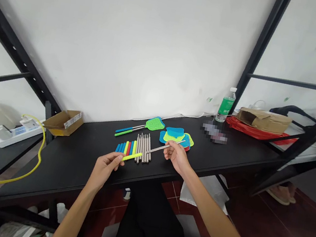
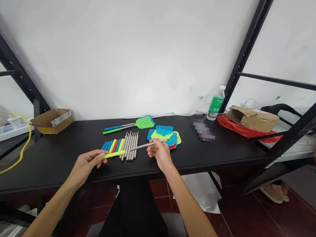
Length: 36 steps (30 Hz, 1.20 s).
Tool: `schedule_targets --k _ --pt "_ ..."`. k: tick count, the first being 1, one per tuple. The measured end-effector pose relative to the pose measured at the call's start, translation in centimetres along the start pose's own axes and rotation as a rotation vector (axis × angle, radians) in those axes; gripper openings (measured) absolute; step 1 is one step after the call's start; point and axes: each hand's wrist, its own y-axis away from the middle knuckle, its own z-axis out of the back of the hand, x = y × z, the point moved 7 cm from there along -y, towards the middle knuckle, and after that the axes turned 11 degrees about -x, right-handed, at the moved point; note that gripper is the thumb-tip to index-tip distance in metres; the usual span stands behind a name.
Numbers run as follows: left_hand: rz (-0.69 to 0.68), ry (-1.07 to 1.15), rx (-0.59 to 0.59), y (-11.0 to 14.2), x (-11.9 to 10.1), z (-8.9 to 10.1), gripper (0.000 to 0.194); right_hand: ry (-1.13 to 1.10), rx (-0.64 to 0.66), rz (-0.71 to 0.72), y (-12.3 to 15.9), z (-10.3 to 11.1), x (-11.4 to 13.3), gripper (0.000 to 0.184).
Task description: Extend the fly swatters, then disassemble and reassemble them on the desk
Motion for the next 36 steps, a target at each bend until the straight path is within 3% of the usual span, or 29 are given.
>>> schedule_targets --k 9,25,36 --pt "0.012 -0.026 0.052 0.0 0.4 -0.3 0.033 0.110 0.061 0.033 0.0 -0.4 -0.3 0.025" --pt "0.027 -0.070 0.077 0.3 -0.2 -0.7 0.036 0.140 0.059 0.058 0.3 -0.6 -0.2 0.026" --pt "0.020 -0.057 0.106 0.5 -0.4 -0.9 0.036 0.162 0.131 0.072 0.6 -0.9 -0.1 0.027"
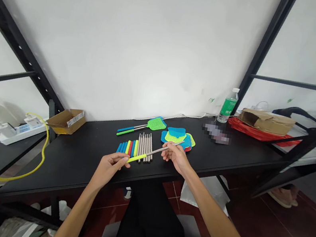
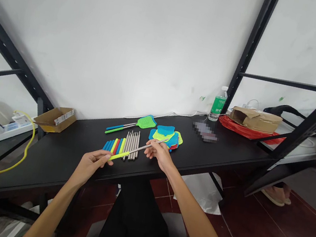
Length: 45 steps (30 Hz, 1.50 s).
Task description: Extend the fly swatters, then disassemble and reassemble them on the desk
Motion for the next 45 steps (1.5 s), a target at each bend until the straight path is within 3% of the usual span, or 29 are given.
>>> schedule_targets --k 14,24,27,33,37,45 --pt "-0.023 -0.014 0.044 -0.1 0.6 0.1 0.036 0.065 0.133 0.003 0.3 -0.9 0.1 0.035" --pt "-0.003 0.020 0.043 0.3 -0.6 -0.2 0.034 0.235 0.212 0.100 0.5 -1.6 0.2 0.041" --pt "-0.001 0.052 0.005 0.1 -0.3 0.1 0.032 0.196 0.165 0.087 0.3 -1.3 0.1 0.038" --pt "0.041 0.211 -0.161 -0.5 0.7 1.5 0.030 -0.045 -0.089 0.046 -0.5 0.8 -0.1 0.030" --pt "0.069 0.304 -0.201 -0.6 1.2 1.9 0.029 0.020 -0.079 0.074 -0.6 0.8 -0.2 0.030" --pt "0.040 0.286 -0.204 -0.7 1.2 1.9 0.030 0.199 0.001 0.139 -0.3 0.1 -0.2 0.030"
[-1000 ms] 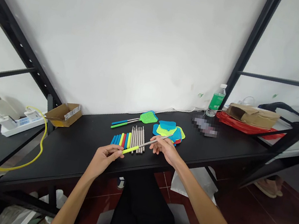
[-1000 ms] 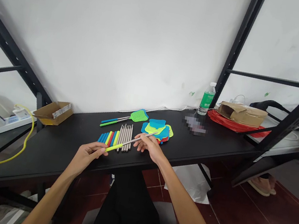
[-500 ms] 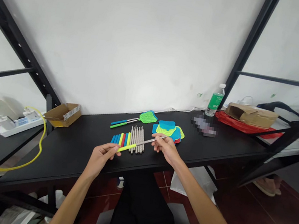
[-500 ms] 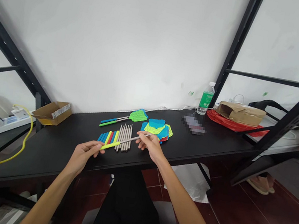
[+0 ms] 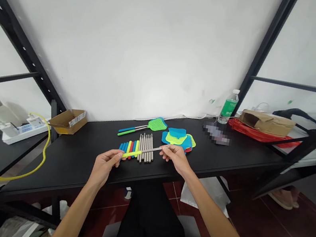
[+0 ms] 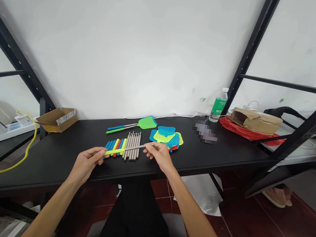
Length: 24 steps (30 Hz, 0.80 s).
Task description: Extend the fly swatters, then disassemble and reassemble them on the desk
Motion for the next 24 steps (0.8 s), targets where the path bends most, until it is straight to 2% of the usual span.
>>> schedule_targets --k 7,10,15,18,24 --pt "0.007 0.016 0.007 0.0 0.2 0.0 0.026 0.102 0.089 0.046 0.2 -0.7 0.1 0.039" --pt "0.032 0.074 -0.028 -0.1 0.4 0.2 0.026 0.118 0.101 0.030 0.1 -1.0 -0.2 0.045" --pt "0.102 0.186 -0.122 -0.4 0.9 0.8 0.027 0.037 0.028 -0.022 -0.1 -0.4 -0.5 0.040" --pt "0.110 0.206 -0.145 -0.5 1.0 0.8 0.027 0.017 -0.002 -0.005 -0.2 -0.1 -0.3 0.033" --pt "0.128 0.236 -0.155 -0.6 1.1 0.9 0.026 -0.005 -0.080 -0.012 -0.3 0.4 -0.4 0.032"
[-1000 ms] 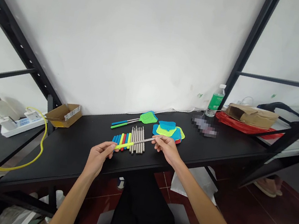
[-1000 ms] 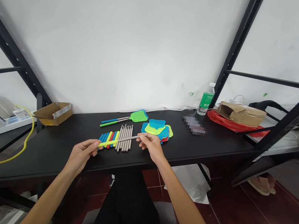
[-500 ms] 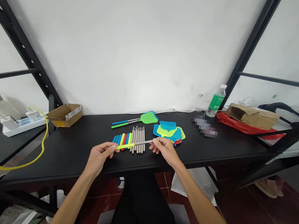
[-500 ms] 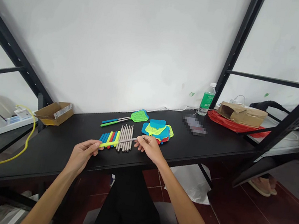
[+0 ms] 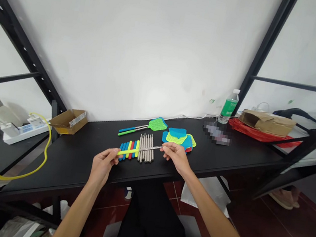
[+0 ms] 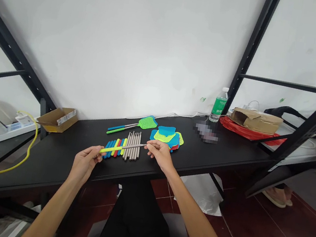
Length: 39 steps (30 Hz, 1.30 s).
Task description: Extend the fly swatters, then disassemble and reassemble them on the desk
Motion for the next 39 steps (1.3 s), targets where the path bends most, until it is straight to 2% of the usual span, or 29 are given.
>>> schedule_targets --k 9,25,30,34,37,39 --pt "-0.016 -0.044 0.006 0.0 -0.1 0.3 0.027 0.066 -0.007 0.023 0.0 0.3 -0.3 0.027" --pt "-0.142 -0.216 0.067 0.4 -0.6 -0.2 0.027 0.129 -0.026 0.039 0.0 0.4 -0.3 0.028" --pt "-0.141 -0.324 0.184 1.0 -0.6 -1.4 0.029 0.245 -0.006 0.075 0.7 -0.7 0.7 0.027" --pt "-0.116 -0.298 0.202 1.2 -0.7 -1.6 0.032 0.410 0.002 0.252 1.0 -0.6 3.0 0.026" --pt "-0.086 -0.208 0.160 1.0 -0.9 -1.2 0.032 0.729 -0.147 0.449 0.6 1.2 4.5 0.027" --pt "-0.067 -0.172 0.142 0.8 -0.8 -0.9 0.031 0.976 -0.237 0.545 0.4 2.2 4.7 0.031"
